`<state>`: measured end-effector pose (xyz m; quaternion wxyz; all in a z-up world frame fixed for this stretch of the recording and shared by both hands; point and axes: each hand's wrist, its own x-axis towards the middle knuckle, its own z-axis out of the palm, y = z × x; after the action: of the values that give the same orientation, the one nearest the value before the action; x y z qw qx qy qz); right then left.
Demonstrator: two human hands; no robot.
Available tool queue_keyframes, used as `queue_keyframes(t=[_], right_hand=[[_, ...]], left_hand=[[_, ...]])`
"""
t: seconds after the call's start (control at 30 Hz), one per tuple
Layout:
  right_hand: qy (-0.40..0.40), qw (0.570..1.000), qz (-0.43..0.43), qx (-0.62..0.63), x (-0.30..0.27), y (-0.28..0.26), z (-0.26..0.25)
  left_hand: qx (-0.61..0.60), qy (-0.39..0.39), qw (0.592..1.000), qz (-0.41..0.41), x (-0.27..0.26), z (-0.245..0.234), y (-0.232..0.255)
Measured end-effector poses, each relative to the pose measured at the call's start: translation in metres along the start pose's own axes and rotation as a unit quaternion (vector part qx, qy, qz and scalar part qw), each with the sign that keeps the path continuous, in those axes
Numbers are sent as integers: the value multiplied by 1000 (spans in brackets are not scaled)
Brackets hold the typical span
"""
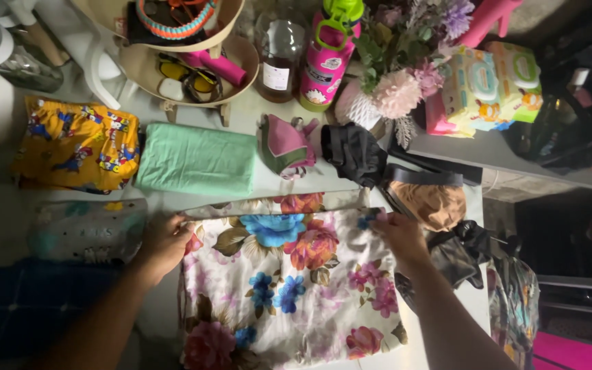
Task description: The person folds several pieces of clothing on a white table. They handle a floral-patterned cloth, a gray animal-patterned cloth, a blue grid-patterned cloth, and a black-and-white striped garment, folding each one and stacking them on the table.
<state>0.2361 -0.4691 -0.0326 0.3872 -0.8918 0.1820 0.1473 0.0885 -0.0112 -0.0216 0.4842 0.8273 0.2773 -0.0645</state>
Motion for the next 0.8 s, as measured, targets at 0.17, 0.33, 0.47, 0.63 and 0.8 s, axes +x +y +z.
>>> queue_keyframes(t=[0.17,0.33,0.47,0.63,0.8], right_hand=[[-86,936,-28,342,-11,-25,-19],[-55,922,-37,382,-14,-69,-4],[23,991,-114,59,30,-34,20],[124,969,-72,-203,56,-5,40],[274,881,-325,-208,12,14,48]], left_hand=[[-219,-69,972,-44,50,3,-89],[-249,-42,968,-10,76,13,-128],[-66,22,997,-42,44,-7,-43],[140,79,980,-117,60,7,-48],[48,120,991,-47,7,-1,45]])
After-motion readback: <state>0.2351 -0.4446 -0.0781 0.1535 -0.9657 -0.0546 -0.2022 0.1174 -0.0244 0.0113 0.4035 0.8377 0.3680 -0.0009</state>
